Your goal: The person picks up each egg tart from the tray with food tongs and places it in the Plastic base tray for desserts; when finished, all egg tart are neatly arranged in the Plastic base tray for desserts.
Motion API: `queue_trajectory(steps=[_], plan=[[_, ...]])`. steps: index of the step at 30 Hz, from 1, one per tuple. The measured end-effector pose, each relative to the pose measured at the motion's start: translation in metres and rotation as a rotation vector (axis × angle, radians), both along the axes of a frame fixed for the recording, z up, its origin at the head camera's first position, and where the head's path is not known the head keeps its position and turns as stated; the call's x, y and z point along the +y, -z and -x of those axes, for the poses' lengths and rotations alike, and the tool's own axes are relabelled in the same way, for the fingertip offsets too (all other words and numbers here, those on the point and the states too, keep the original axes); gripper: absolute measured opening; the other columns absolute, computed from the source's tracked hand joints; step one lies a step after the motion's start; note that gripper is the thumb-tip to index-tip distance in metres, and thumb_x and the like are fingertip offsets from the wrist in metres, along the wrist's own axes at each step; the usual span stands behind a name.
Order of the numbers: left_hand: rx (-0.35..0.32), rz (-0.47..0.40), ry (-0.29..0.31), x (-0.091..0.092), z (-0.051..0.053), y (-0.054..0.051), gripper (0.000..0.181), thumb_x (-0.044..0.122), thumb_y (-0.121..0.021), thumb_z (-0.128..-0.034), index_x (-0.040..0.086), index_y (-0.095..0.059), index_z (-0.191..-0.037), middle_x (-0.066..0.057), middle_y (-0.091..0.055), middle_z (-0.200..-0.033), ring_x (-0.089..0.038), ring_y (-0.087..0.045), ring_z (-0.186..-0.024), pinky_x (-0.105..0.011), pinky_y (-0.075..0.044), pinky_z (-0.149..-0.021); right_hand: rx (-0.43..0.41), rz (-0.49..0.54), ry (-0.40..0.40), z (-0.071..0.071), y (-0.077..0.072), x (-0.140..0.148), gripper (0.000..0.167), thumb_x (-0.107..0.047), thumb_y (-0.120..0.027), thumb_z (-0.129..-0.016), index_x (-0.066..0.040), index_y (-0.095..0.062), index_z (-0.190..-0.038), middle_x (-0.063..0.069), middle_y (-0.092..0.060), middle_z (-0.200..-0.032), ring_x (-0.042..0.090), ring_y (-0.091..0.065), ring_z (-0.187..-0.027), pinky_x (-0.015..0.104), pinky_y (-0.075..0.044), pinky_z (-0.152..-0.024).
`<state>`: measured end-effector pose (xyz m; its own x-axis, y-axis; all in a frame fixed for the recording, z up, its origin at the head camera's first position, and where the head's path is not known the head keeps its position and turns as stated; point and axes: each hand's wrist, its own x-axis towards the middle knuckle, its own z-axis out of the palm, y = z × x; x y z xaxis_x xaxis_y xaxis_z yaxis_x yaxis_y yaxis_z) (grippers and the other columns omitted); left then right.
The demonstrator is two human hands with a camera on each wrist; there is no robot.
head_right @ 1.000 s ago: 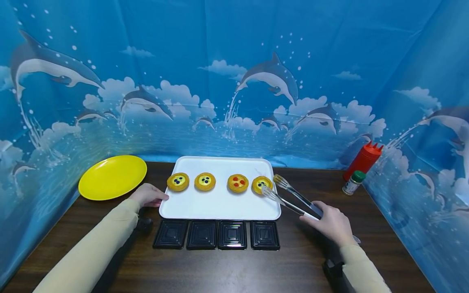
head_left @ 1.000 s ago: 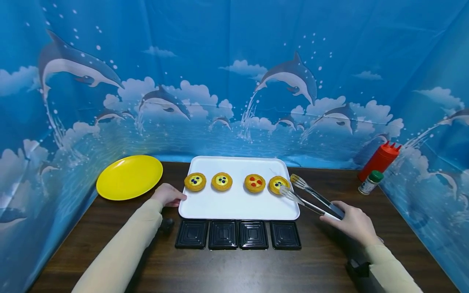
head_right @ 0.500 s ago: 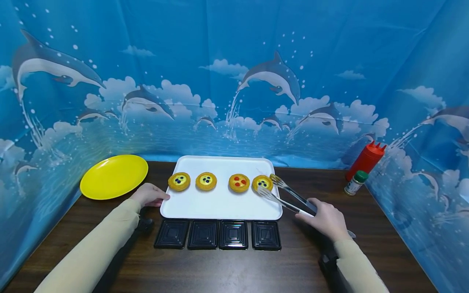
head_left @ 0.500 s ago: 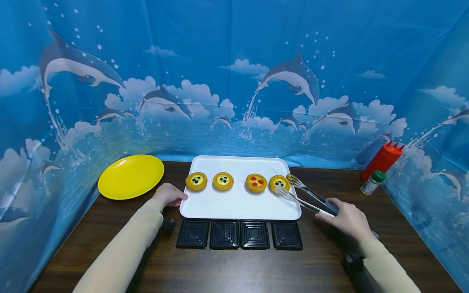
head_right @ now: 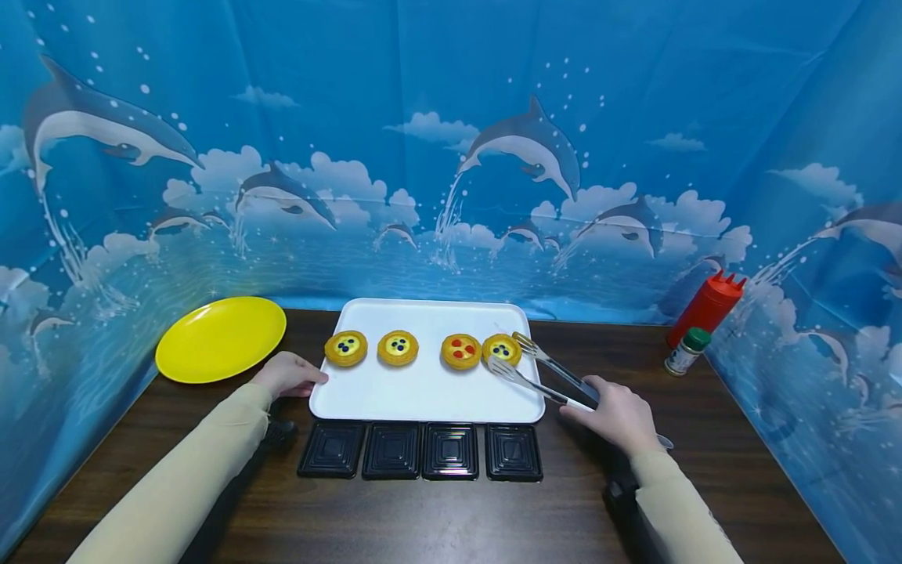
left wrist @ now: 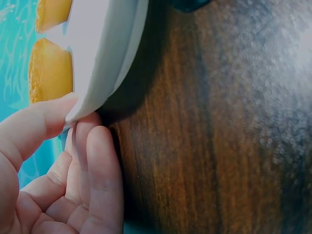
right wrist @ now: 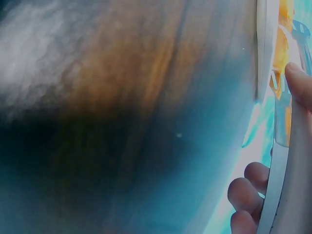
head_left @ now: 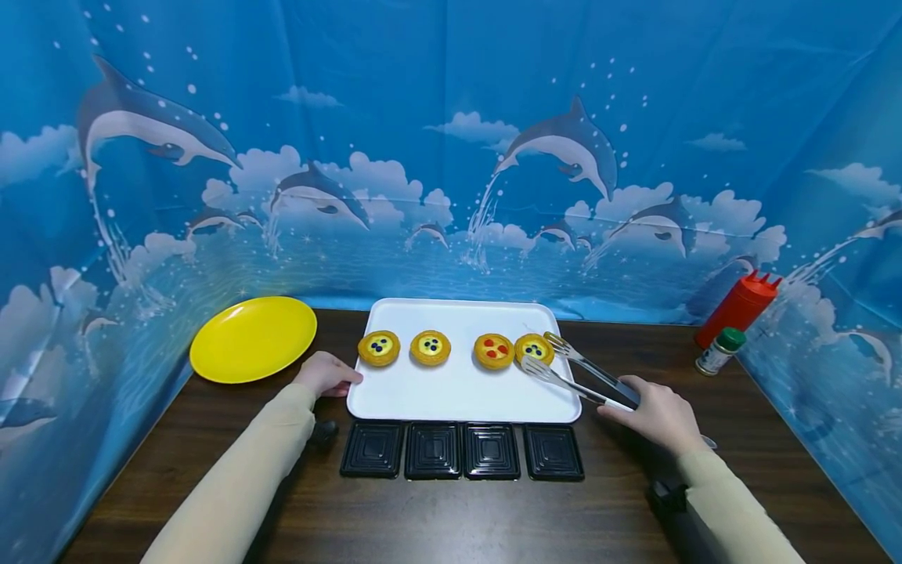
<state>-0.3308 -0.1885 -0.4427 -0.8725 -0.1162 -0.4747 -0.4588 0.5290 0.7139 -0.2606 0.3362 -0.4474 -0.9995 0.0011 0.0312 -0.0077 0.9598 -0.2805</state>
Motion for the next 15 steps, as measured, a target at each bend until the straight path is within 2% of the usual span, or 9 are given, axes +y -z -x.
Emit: queue_trajectory(steps=[15], plan=[[0.004, 0.004, 0.005, 0.0008, -0.0010, 0.0000, 0.033, 0.017, -0.071, -0.0853, -0.006, -0.064, -0.108, -0.011, -0.066, -0.086, -0.013, -0.062, -0.065, -0.021, -0.054, -0.065, -0.030, 0.045, 0.021, -0.0049, 0.0009, 0.0032, 0.090, -0.071, -0.066, -0.069, -0.003, -0.058, -0.127, 0.023, -0.064, -0.109, 0.026, -0.056, -0.080, 0.044, -0.053, -0.068]])
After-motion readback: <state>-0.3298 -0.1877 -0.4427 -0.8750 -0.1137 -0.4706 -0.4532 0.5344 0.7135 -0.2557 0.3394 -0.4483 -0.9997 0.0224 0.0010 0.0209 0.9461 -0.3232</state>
